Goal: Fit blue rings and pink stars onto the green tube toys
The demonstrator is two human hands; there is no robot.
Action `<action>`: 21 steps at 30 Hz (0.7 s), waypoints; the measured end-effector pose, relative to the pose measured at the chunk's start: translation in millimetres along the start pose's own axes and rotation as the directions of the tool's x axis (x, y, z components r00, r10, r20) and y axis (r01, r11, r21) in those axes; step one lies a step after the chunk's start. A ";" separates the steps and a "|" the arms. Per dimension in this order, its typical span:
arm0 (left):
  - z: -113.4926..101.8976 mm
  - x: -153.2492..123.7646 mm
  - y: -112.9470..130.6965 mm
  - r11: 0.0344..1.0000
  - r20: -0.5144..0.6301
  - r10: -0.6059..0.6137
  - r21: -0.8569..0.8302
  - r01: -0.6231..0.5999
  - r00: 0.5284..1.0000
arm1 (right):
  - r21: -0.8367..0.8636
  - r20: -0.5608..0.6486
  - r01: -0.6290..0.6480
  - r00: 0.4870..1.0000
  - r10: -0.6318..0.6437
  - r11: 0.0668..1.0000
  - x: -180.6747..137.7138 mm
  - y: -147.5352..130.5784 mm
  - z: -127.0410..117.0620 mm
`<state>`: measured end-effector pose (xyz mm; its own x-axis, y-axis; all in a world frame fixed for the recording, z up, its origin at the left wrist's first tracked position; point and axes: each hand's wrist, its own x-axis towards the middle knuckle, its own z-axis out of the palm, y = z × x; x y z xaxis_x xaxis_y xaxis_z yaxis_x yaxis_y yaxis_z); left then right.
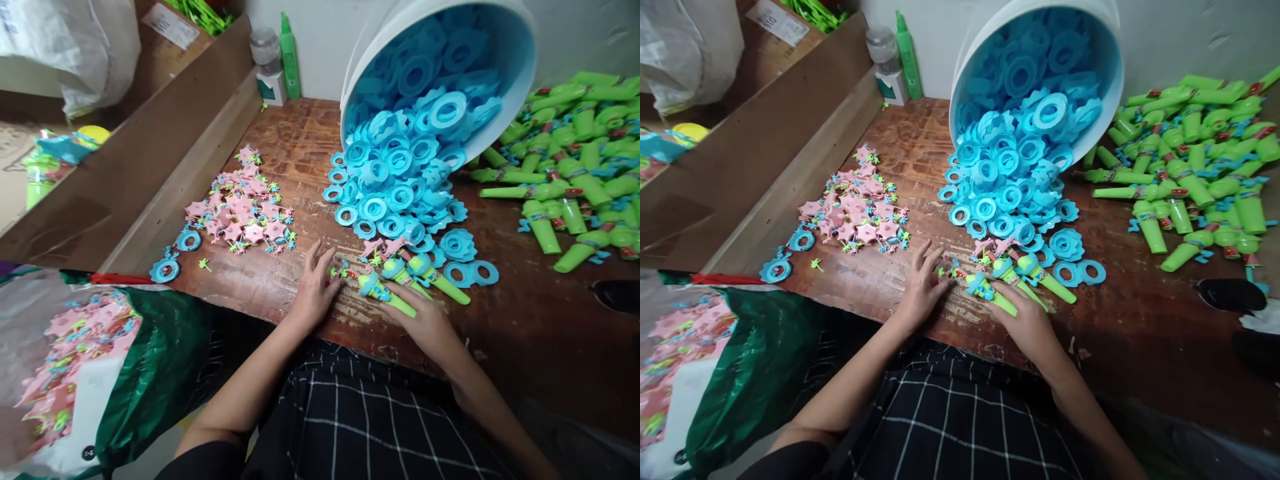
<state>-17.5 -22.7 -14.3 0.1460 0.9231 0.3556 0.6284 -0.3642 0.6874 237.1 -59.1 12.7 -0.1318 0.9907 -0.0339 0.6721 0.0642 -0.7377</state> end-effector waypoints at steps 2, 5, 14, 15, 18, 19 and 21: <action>-3.2 -8.2 5.2 0.997 0.030 -0.049 0.058 0.047 0.998 | 0.010 0.066 0.045 0.997 -0.045 0.999 -3.1 1.5 5.7; -13.7 -10.6 9.1 0.978 0.117 -0.110 0.190 0.086 0.987 | -0.013 0.147 0.027 0.989 -0.025 1.000 -6.2 0.4 6.8; -10.9 -3.8 4.7 0.986 0.225 -0.007 -0.159 0.044 0.974 | -0.040 0.122 0.014 0.992 -0.009 0.999 -9.5 -9.1 -12.7; -8.4 -4.0 4.6 0.985 0.220 -0.006 -0.165 0.044 0.975 | -0.032 0.122 0.022 0.992 -0.017 0.999 -11.2 -9.5 -12.2; -3.7 -5.1 2.9 0.985 0.226 0.014 -0.171 0.025 0.974 | -0.036 0.114 0.024 0.993 -0.020 0.999 -15.7 -9.2 -8.4; -3.0 -5.6 1.7 0.983 0.225 0.028 -0.181 0.014 0.974 | -0.041 0.108 0.024 0.994 -0.020 0.999 -16.7 -8.9 -7.1; -2.4 -6.7 -1.5 0.981 0.230 0.043 -0.193 0.002 0.972 | -0.056 0.091 0.027 0.996 -0.022 0.998 -17.4 -8.7 -5.3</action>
<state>-21.2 -28.7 -16.2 0.3449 0.9102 0.2294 0.4691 -0.3789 0.7977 237.3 -76.3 23.3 -0.2124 0.9740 -0.0788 0.7078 0.0978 -0.6996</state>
